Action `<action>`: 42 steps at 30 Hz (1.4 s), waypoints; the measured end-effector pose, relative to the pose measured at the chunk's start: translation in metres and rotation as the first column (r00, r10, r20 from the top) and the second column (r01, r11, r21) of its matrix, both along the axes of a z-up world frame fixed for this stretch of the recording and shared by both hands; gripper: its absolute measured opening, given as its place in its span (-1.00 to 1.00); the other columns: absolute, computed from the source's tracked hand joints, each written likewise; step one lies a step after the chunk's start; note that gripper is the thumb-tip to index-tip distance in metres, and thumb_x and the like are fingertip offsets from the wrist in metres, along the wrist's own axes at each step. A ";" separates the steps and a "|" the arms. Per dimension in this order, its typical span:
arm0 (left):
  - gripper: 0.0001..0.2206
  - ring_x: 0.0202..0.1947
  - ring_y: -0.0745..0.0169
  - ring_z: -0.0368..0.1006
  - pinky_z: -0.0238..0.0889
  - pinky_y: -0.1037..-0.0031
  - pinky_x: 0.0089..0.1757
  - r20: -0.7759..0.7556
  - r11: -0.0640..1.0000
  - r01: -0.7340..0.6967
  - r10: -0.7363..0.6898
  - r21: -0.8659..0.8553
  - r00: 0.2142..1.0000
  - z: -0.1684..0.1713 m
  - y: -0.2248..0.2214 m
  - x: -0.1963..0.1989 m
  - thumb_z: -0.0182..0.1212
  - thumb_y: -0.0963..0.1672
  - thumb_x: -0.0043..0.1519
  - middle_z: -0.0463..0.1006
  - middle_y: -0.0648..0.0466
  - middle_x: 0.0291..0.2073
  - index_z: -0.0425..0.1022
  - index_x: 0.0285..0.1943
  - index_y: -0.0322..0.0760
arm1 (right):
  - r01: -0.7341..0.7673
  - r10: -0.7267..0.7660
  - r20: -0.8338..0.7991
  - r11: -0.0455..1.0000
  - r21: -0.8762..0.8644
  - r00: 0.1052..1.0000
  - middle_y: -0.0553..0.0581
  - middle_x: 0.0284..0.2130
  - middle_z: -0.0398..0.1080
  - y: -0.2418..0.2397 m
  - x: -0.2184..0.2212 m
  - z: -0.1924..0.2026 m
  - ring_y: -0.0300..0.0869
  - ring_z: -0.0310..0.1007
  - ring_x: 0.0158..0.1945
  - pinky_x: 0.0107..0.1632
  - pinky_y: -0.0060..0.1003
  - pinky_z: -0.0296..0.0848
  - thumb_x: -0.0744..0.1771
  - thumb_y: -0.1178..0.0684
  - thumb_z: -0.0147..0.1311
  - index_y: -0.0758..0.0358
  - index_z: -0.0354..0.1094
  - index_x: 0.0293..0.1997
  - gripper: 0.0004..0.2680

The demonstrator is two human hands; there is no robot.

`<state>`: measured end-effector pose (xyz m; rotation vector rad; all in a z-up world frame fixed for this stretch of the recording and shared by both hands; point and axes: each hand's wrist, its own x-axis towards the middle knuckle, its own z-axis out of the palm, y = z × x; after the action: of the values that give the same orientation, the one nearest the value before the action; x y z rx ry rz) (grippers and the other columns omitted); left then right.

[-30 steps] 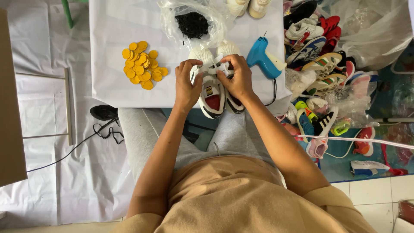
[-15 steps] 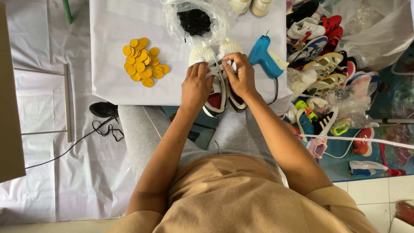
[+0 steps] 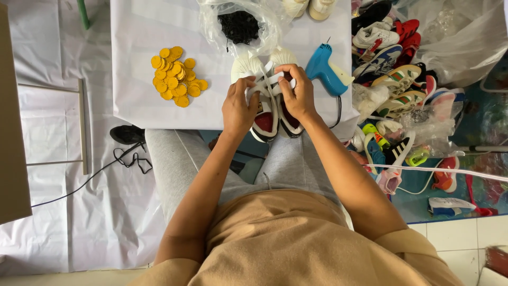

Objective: The person is stuffing white sneakers with fabric material to prepare them for customization.

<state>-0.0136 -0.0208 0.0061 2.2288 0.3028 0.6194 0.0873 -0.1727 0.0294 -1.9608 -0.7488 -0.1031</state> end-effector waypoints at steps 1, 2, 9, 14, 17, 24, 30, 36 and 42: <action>-0.79 0.08 0.10 0.52 0.52 0.20 -0.13 0.000 1.000 0.001 -0.001 0.000 1.000 0.004 0.001 -0.004 0.28 -0.15 0.24 0.60 0.22 0.03 0.30 -0.08 -0.05 | 0.001 -0.001 0.000 1.000 0.000 1.000 0.12 -0.24 0.45 0.000 0.000 -0.001 -0.02 0.43 -0.18 -0.03 -0.11 0.43 0.39 0.03 -0.04 0.08 0.39 -0.03 -0.88; -0.76 0.13 -0.08 0.47 0.50 0.07 -0.09 0.053 0.998 0.041 -0.038 -0.054 0.998 0.008 0.001 -0.008 0.25 -0.19 0.26 0.52 0.11 0.14 0.30 0.01 -0.06 | 0.001 -0.001 -0.008 1.000 0.011 1.000 0.11 -0.24 0.46 0.000 0.001 -0.002 -0.04 0.44 -0.17 -0.03 -0.12 0.43 0.39 0.03 -0.02 0.08 0.40 -0.03 -0.88; -0.82 0.36 -0.29 0.22 0.34 0.02 0.14 0.241 0.979 0.153 -0.183 0.135 0.953 0.005 -0.002 -0.030 0.07 -0.33 0.25 0.25 -0.06 0.37 0.46 -0.26 -0.20 | -0.049 0.053 -0.030 0.992 0.119 0.998 0.16 -0.18 0.47 0.001 -0.004 0.006 -0.07 0.44 -0.17 -0.06 -0.10 0.46 0.39 -0.05 0.12 0.14 0.36 0.00 -0.83; -0.76 0.41 -0.46 0.08 0.33 0.01 0.15 0.123 0.965 0.110 -0.143 0.238 0.982 -0.015 -0.016 -0.032 0.09 -0.23 0.25 0.05 -0.24 0.46 0.45 0.07 -0.13 | -0.147 0.153 -0.031 0.979 0.141 0.988 0.15 0.11 0.27 -0.006 -0.007 0.004 -0.03 0.26 0.13 0.15 -0.07 0.35 0.33 -0.05 0.16 0.14 0.13 0.23 -0.62; -0.65 0.41 -0.51 0.05 0.37 0.00 0.10 0.092 0.969 0.097 -0.120 0.226 0.989 -0.019 -0.020 -0.032 -0.03 -0.26 0.26 0.02 -0.32 0.46 0.37 0.22 -0.14 | -0.143 0.132 0.139 0.987 0.073 0.981 0.20 0.23 0.10 -0.009 -0.017 0.002 0.10 0.13 0.28 0.27 0.07 0.23 0.28 0.07 0.16 0.18 0.13 0.15 -0.65; -0.57 0.45 -0.49 -0.03 0.30 0.07 0.16 0.108 0.962 0.082 -0.114 0.262 0.988 -0.040 -0.021 -0.028 -0.07 -0.27 0.24 0.00 -0.39 0.47 0.27 0.35 -0.27 | 0.043 0.156 0.435 0.909 -0.414 0.887 0.27 0.45 -0.08 0.000 -0.059 0.006 0.34 -0.21 0.48 0.37 0.29 0.06 0.19 0.19 0.25 0.18 0.41 -0.17 -0.80; -0.56 0.43 -0.55 -0.03 0.22 0.03 0.22 0.115 0.961 0.113 -0.146 0.252 0.983 -0.046 -0.017 -0.029 -0.06 -0.26 0.22 0.04 -0.43 0.44 0.24 0.34 -0.33 | 0.025 0.259 0.240 0.631 -0.776 0.936 0.25 0.53 -0.22 0.017 -0.062 0.032 0.35 -0.40 0.53 0.41 0.39 -0.12 0.14 0.28 0.29 0.26 0.50 -0.06 -0.70; -0.56 0.42 -0.51 0.04 0.40 0.09 0.08 0.102 0.961 0.098 -0.128 0.257 0.987 -0.043 -0.016 -0.031 -0.06 -0.24 0.23 0.03 -0.36 0.47 0.24 0.35 -0.30 | 0.102 0.268 0.487 0.788 -0.607 0.831 0.18 0.39 0.12 0.019 -0.043 0.002 0.41 -0.22 0.46 0.27 0.31 0.11 0.24 0.19 0.24 0.26 0.49 -0.31 -0.95; -0.52 0.42 -0.42 0.11 0.47 0.09 0.01 0.062 0.963 0.083 -0.102 0.256 0.993 -0.041 -0.015 -0.036 -0.05 -0.24 0.21 0.04 -0.26 0.48 0.21 0.37 -0.23 | -0.056 0.226 0.445 0.930 -0.362 0.867 0.08 0.27 0.33 0.003 -0.022 -0.022 0.29 0.09 0.40 0.29 0.13 0.25 0.31 0.11 0.20 0.13 0.51 -0.19 -0.94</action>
<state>-0.0500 -0.0358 -0.0349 2.4401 0.0835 0.7218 0.0652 -0.1694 0.0071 -2.2245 -1.3114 -0.4092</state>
